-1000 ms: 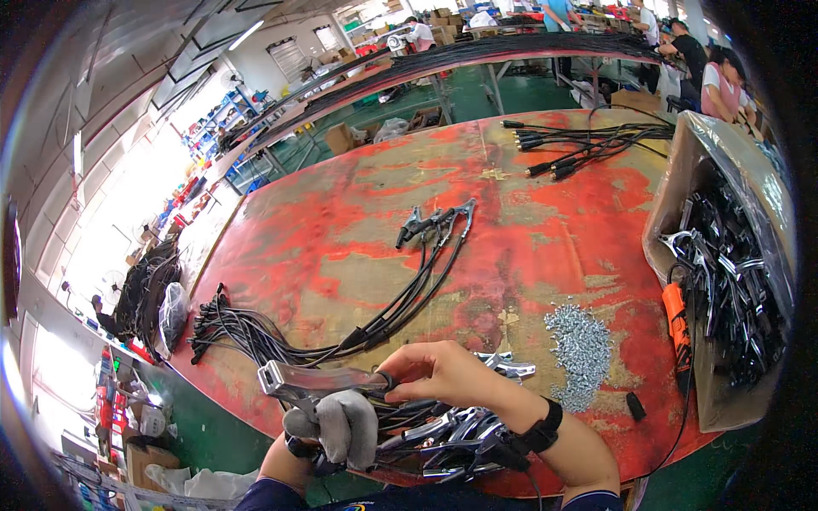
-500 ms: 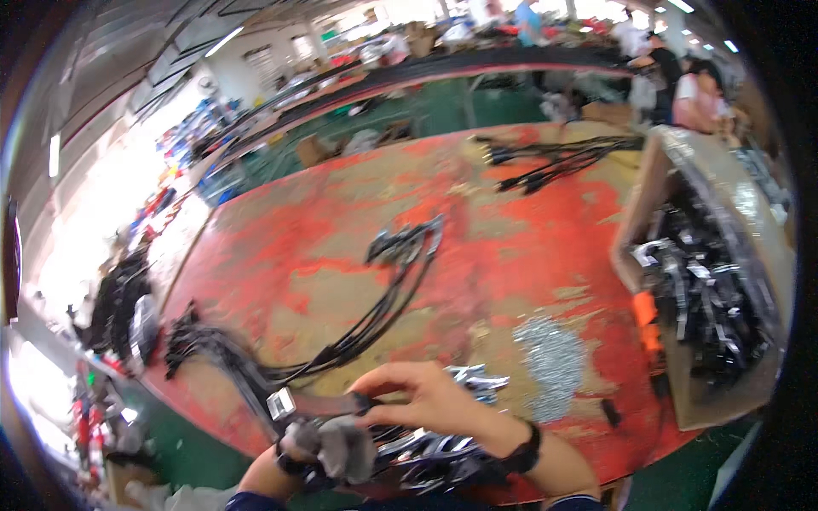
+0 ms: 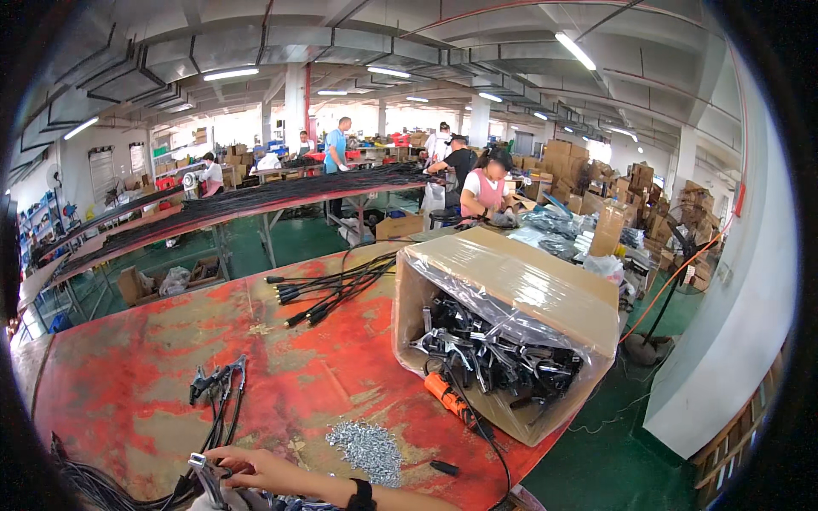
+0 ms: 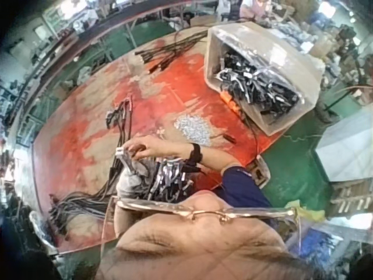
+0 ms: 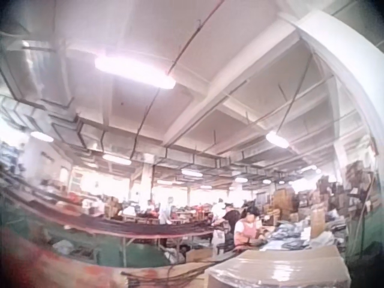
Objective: The recorder is assembling automotive-style jumper cables by attaching clamps to wires and securing them with screws using a powered driver.
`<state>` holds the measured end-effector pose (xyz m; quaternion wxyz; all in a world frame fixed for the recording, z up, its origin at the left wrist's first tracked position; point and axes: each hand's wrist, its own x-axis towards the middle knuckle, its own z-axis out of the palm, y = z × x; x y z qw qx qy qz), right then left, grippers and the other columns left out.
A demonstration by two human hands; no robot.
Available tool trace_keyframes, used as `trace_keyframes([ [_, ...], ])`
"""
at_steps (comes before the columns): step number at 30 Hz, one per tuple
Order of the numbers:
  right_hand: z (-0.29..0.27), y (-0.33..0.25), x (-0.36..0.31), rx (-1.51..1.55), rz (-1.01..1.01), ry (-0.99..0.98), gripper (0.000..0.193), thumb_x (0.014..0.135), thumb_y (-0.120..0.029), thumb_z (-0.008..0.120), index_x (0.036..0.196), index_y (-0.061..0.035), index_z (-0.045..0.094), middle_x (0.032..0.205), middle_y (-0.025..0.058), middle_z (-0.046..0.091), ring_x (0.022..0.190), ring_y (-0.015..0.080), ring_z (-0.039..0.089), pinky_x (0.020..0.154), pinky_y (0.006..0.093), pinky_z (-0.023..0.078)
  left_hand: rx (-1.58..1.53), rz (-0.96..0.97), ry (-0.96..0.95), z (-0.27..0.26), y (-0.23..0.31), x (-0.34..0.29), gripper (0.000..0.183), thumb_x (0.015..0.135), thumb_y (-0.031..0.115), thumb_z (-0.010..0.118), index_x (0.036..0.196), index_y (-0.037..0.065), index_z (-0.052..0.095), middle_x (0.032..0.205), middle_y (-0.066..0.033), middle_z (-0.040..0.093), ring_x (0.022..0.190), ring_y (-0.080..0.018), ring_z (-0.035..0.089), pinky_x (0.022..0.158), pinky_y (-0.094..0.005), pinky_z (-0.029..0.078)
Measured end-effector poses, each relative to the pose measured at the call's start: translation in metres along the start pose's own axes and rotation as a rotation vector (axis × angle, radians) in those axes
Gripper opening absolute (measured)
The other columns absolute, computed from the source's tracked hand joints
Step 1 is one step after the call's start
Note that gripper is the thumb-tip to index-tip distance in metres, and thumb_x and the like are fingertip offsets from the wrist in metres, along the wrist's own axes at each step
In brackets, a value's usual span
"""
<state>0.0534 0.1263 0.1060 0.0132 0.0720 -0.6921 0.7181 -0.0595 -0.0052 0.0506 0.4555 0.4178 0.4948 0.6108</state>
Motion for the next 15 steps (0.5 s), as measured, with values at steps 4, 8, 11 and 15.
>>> trace_keyframes([
  [4, -0.008, 0.010, 0.001, -0.081, -0.043, 0.079, 0.041, 0.093, -0.013, 0.062, 0.132, -0.0068, 0.051, 0.117, 0.0049, 0.062, 0.104, 0.0108, 0.057, 0.090, 0.0276, 0.046, -0.025, -0.036, 0.028, -0.001, 0.011, -0.023, 0.029, 0.082, 0.012, 0.065, 0.108, 0.002, 0.058, 0.068, -0.0049, 0.059, 0.053, -0.0168, 0.054, 0.049, -0.0314, 0.043],
  [8, -0.005, 0.036, 0.007, 0.188, -0.227, 0.250, 0.041, 0.094, -0.010, 0.060, 0.133, -0.0039, 0.049, 0.118, 0.0061, 0.061, 0.103, 0.0089, 0.057, 0.086, 0.0243, 0.046, 0.113, -0.234, 0.108, 0.022, 0.069, -0.064, 0.024, 0.080, 0.002, 0.065, 0.104, 0.000, 0.063, 0.070, -0.0010, 0.056, 0.060, -0.0114, 0.054, 0.052, -0.0277, 0.043],
  [11, -0.019, 0.056, 0.012, 0.155, -0.274, 0.356, 0.041, 0.095, -0.008, 0.058, 0.134, -0.0021, 0.047, 0.120, 0.0054, 0.059, 0.104, 0.0103, 0.059, 0.087, 0.0232, 0.046, 0.776, -0.004, 0.160, 0.034, 0.110, -0.053, 0.005, 0.080, 0.006, 0.068, 0.076, 0.006, 0.070, 0.074, -0.0038, 0.061, 0.067, -0.0211, 0.058, 0.062, -0.0318, 0.047],
  [15, -0.016, 0.020, 0.028, -0.072, -0.319, 0.302, 0.049, 0.095, -0.017, 0.059, 0.140, -0.0062, 0.042, 0.136, 0.0099, 0.050, 0.126, 0.0145, 0.046, 0.107, 0.0319, 0.036, 1.048, -0.443, 0.119, -0.042, 0.088, -0.051, 0.060, 0.067, 0.034, 0.080, 0.121, 0.015, 0.062, 0.111, -0.0149, 0.064, 0.095, -0.0240, 0.063, 0.080, -0.0382, 0.051],
])
